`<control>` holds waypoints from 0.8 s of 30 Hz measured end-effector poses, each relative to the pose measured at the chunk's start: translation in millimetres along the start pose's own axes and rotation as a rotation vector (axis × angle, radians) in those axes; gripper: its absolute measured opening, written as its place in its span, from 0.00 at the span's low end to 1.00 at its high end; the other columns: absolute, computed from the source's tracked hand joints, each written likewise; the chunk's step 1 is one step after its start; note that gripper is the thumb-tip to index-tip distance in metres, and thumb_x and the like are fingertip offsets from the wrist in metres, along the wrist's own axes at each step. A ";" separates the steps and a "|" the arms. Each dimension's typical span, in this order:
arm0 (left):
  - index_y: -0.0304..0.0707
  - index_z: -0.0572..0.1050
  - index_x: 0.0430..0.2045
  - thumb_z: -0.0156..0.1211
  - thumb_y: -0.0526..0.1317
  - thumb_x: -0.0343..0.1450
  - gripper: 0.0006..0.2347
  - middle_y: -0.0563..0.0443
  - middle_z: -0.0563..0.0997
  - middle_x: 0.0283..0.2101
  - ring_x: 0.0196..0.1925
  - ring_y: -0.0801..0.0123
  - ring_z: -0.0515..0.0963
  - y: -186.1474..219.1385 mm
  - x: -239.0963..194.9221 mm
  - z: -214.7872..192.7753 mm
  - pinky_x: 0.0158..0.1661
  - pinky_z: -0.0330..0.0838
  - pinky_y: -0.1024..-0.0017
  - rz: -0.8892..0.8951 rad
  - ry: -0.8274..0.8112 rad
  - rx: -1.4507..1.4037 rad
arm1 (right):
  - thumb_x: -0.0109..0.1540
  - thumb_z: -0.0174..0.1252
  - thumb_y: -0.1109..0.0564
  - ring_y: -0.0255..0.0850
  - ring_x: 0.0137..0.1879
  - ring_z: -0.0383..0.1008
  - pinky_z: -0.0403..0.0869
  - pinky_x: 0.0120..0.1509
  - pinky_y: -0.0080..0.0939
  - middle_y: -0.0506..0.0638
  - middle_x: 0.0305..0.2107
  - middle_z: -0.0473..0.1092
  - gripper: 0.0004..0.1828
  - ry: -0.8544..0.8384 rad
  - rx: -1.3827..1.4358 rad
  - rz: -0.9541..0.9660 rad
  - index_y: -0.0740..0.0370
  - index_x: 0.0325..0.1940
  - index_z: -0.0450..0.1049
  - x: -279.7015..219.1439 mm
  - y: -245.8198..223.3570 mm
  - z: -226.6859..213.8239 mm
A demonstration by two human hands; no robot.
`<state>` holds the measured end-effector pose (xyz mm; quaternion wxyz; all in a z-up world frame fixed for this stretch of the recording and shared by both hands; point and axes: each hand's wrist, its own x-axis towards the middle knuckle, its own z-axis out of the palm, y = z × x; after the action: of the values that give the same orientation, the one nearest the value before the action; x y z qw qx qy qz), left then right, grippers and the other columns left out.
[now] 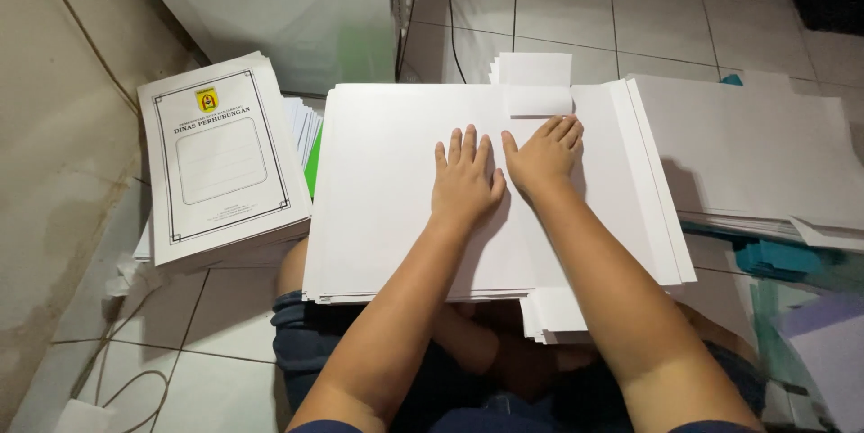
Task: Assembling folders by picking up printed cover sheets and precisely placing them onto folder bases.
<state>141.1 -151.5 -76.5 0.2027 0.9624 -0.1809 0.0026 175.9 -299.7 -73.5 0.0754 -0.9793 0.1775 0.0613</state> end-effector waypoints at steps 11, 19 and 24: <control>0.38 0.61 0.69 0.40 0.49 0.73 0.27 0.33 0.58 0.74 0.79 0.46 0.52 -1.6 4.2 0.7 0.73 0.40 0.43 -0.008 -0.009 -0.073 | 0.73 0.32 0.38 0.55 0.83 0.36 0.35 0.84 0.52 0.67 0.77 0.43 0.40 -0.013 0.081 -0.210 0.71 0.79 0.48 27.5 -35.0 -37.8; 0.37 0.60 0.69 0.38 0.47 0.74 0.26 0.32 0.57 0.74 0.79 0.46 0.50 7.5 6.2 -16.3 0.73 0.36 0.43 -0.059 -0.049 -0.117 | 0.74 0.31 0.38 0.49 0.82 0.45 0.37 0.84 0.50 0.60 0.73 0.54 0.35 0.026 0.016 -0.306 0.66 0.75 0.55 71.3 -19.2 -12.1; 0.38 0.63 0.68 0.41 0.48 0.73 0.26 0.31 0.57 0.74 0.79 0.44 0.50 9.2 3.4 -22.7 0.72 0.35 0.43 -0.105 -0.031 -0.126 | 0.73 0.30 0.34 0.48 0.82 0.43 0.39 0.84 0.52 0.57 0.75 0.52 0.38 0.020 0.015 -0.287 0.60 0.78 0.54 69.1 12.9 -23.2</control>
<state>142.6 -151.6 -51.8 0.2600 0.9557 -0.1333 -0.0340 237.7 -338.9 -62.5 0.0890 -0.9946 0.0370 0.0390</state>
